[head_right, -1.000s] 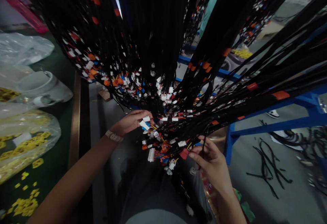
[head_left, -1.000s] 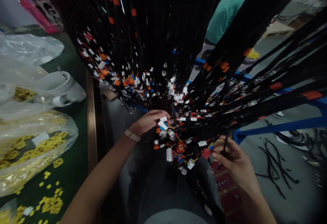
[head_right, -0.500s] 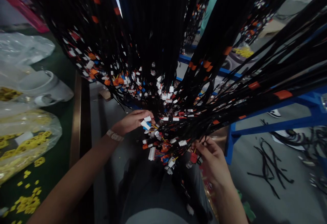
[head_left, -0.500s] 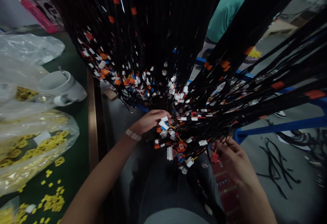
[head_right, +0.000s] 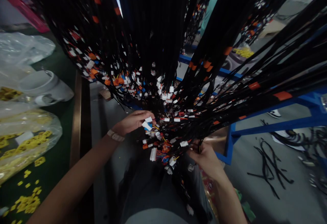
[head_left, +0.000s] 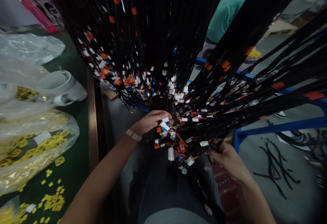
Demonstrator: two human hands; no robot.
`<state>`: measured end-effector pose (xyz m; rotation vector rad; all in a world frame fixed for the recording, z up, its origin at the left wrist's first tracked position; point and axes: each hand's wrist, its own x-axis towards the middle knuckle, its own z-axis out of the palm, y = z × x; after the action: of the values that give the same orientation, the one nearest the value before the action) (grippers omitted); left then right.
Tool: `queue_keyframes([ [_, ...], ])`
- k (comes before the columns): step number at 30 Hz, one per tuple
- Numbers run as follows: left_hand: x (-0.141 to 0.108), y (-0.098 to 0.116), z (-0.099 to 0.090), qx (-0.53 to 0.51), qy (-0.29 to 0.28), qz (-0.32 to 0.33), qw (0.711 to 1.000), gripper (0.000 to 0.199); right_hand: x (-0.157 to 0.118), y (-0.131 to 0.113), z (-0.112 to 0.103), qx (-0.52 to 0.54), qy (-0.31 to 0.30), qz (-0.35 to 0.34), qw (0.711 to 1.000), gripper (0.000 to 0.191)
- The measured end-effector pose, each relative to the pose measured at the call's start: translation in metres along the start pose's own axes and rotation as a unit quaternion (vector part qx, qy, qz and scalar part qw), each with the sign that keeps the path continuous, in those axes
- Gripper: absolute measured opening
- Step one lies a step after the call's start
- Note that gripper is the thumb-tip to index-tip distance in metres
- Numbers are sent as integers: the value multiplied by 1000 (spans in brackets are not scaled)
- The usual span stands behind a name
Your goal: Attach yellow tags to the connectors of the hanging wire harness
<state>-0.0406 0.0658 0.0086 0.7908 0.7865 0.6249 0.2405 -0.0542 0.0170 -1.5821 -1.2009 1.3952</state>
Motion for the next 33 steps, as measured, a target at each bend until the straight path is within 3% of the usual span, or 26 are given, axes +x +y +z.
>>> queue_keyframes([
  [6, 2, -1, -4, 3, 9, 9, 1000, 30, 0, -11, 10, 6, -83, 8, 997, 31],
  [14, 4, -3, -5, 10, 2, 16, 1000, 28, 1, -15, 20, -112, -5, -45, 993, 34],
  [19, 4, -3, -5, 14, 1, 16, 1000, 29, 2, -8, 16, -83, -58, -24, 995, 32],
  [24, 3, -3, -5, 5, 4, 0, 1000, 30, -1, -7, 12, -20, -109, -16, 994, 44],
  [33, 1, 0, -1, 19, 8, 3, 1000, 29, -3, -3, 6, -9, -126, -14, 992, 39],
])
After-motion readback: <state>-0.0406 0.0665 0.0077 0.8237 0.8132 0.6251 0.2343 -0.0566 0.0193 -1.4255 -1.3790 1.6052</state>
